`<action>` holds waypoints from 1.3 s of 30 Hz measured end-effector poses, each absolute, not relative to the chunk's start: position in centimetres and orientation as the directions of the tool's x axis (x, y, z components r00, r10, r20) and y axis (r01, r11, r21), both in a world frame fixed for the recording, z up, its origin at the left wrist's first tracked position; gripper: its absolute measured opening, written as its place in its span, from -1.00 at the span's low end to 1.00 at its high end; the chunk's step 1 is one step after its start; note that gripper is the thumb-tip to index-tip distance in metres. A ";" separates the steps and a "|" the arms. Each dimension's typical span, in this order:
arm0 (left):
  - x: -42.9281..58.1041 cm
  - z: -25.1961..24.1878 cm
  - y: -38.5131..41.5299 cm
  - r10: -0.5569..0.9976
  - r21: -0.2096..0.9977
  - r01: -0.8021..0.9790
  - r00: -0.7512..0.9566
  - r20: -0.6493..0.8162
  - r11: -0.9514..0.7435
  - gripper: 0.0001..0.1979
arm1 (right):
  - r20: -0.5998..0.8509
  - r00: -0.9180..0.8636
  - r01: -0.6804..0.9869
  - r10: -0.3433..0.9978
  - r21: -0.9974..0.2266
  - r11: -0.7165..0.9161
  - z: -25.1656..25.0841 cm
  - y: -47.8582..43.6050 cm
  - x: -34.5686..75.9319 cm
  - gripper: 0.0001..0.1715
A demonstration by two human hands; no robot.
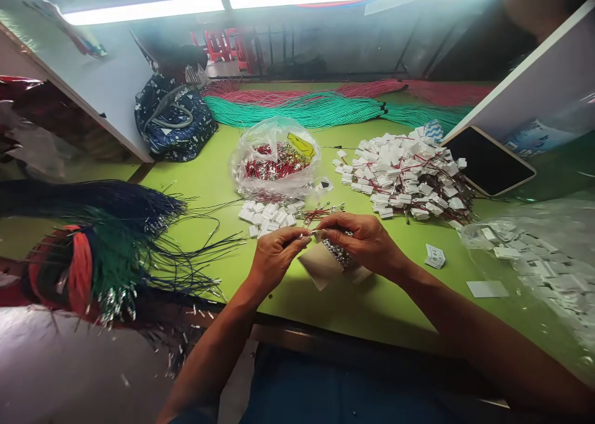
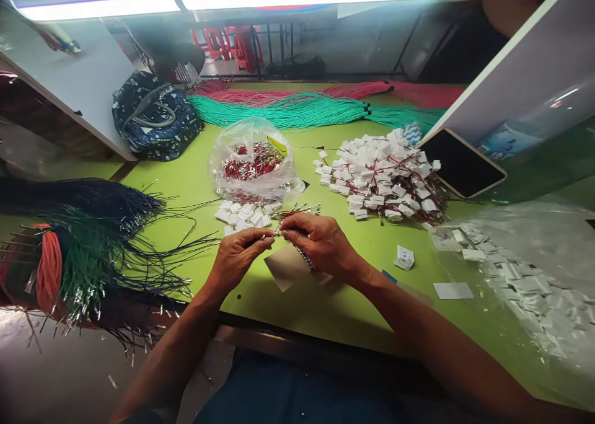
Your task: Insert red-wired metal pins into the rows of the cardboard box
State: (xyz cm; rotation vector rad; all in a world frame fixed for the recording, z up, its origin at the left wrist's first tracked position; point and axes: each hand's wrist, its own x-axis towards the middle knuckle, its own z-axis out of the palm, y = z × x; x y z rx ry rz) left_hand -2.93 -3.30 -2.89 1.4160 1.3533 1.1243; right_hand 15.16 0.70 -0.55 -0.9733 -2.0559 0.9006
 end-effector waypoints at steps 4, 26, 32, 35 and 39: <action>-2.9 -3.3 -3.3 0.970 0.893 0.388 0.012 0.244 -0.230 -0.86 | 0.294 -0.502 0.377 0.813 -0.772 0.512 -0.7 0.6 15.2 -0.84; -3.0 -4.4 -3.1 0.716 0.453 0.639 0.229 0.659 -0.621 -0.84 | 0.485 -0.543 0.430 0.685 -0.539 0.724 -1.9 -0.1 14.6 -0.81; -3.5 -3.5 -2.6 0.892 0.773 0.501 -0.005 0.452 -0.389 -0.85 | 0.237 -0.593 0.430 0.770 -0.715 0.551 -0.7 3.1 16.2 -0.86; -4.3 -2.7 -2.6 0.923 0.910 0.346 -0.221 0.315 -0.227 -0.84 | 0.106 -0.542 0.537 0.834 -0.720 0.440 -0.9 5.4 17.3 -0.88; -4.7 -2.2 -2.6 0.983 0.980 0.194 -0.160 0.085 -0.054 -0.75 | 0.037 -0.511 0.768 0.858 -0.428 0.476 -2.1 7.7 18.2 -0.90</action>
